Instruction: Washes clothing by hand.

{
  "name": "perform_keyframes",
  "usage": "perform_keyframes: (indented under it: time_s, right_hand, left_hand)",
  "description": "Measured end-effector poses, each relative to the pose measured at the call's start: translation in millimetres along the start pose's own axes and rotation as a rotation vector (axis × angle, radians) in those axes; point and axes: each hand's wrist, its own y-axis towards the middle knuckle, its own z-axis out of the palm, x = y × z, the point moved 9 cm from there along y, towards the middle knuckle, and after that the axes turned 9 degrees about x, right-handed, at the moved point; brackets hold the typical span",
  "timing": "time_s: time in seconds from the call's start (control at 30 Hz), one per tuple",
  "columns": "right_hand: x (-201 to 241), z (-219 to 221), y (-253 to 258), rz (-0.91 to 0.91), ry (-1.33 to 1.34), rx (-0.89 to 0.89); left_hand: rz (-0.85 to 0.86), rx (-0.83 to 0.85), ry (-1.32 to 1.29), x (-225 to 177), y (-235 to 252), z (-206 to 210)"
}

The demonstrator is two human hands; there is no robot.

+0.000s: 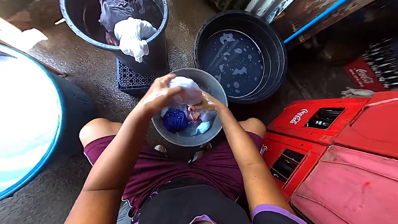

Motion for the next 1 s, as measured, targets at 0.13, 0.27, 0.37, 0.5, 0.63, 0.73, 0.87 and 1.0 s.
perform_keyframes:
  time_s: [0.13, 0.27, 0.37, 0.5, 0.63, 0.73, 0.87, 1.0]
  right_hand:
    - [32, -45, -13, -0.136, 0.17, -0.345]
    - [126, -47, -23, -0.376, 0.001, -0.336]
    - [164, -12, -20, -0.487, -0.179, -0.181]
    - [132, -17, -26, -0.526, 0.463, -0.208]
    - [68, -28, -21, -0.372, 0.776, -0.685]
    - [36, -22, -9, -0.119, 0.859, -0.799]
    - [33, -3, 6, 0.036, 0.978, -0.455]
    - [51, 8, 15, 0.154, 0.152, 0.015]
  left_hand:
    - [-0.012, -0.227, -0.391, 50, -39, -31]
    - [-0.283, -0.109, -0.608, 104, -37, 22]
    - [-0.155, 0.122, -1.052, 71, -11, 62]
    - [0.071, -0.028, -1.343, 54, 20, 45]
    - [0.032, -0.294, -1.131, 55, 17, 32]
    - [0.176, -0.338, -0.696, 33, 11, 24]
    - [0.495, -0.241, 0.171, -17, -1, 36]
    - [0.627, 0.039, 0.814, -34, -22, 88]
